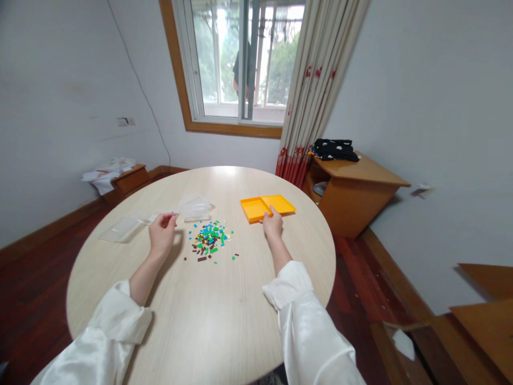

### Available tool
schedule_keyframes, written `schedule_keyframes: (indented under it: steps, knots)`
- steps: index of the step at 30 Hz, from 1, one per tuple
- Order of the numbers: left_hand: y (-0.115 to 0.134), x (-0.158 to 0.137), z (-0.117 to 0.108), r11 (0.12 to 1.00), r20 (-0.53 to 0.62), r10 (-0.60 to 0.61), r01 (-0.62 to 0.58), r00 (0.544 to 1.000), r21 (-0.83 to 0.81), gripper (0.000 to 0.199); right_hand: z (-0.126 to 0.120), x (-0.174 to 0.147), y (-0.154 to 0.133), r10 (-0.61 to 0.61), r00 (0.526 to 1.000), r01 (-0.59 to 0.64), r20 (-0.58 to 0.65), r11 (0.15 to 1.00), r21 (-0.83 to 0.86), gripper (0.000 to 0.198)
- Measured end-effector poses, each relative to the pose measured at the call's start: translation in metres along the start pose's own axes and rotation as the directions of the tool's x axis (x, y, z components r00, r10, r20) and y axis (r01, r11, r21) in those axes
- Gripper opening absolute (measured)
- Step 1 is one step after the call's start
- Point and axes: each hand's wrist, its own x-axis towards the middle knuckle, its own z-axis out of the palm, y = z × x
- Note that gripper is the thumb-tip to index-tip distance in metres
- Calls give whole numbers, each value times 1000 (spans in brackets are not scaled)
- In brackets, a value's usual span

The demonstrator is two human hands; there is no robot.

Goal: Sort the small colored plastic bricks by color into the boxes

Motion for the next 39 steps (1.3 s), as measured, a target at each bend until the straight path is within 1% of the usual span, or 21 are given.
schedule_keyframes:
  steps: [2,3,8,10,14,16,21,29,30,32,35,37,39]
  knots:
    - [-1,0,0,1000,6,-2,2,1000,1,15,-5,-1,-6,70,997,-70,10,997,-43,45]
    - [-1,0,0,1000,7,-3,3,1000,0,15,-8,-2,-8,83,996,-82,16,994,-76,43]
    - [-1,0,0,1000,-3,-9,9,1000,-7,15,-15,-2,-13,65,997,-51,51,967,-248,44]
    - [0,0,0,1000,-8,-10,10,1000,-9,14,-16,0,-11,41,997,-23,58,957,-289,44]
    - [0,0,0,1000,-11,-7,7,1000,-6,14,-16,4,-4,-83,995,94,50,942,-323,38]
    - [-1,0,0,1000,-9,-6,6,1000,-3,14,-16,5,-1,-121,991,130,48,927,-353,35]
    - [-2,1,0,1000,-3,0,0,1000,9,14,-16,7,5,-159,987,160,40,889,-429,37]
    - [-1,0,-1,998,-9,21,-21,1000,64,13,-13,3,4,-243,970,220,-13,900,-377,39]
    - [0,0,-1,996,1,42,-41,999,82,14,-13,2,2,-266,964,242,-17,899,-365,39]
    - [3,-2,-1,985,51,125,-130,991,112,18,-13,-1,-2,-325,946,304,-2,888,-346,38]
    - [3,-6,2,955,180,258,-279,949,99,33,-9,-9,-10,-424,903,423,68,852,-308,37]
    - [1,-8,5,945,261,286,-316,922,82,43,-3,-18,-17,-480,869,495,123,828,-265,36]
    - [-2,-8,8,942,317,283,-324,905,83,49,5,-28,-23,-522,832,554,188,803,-219,35]
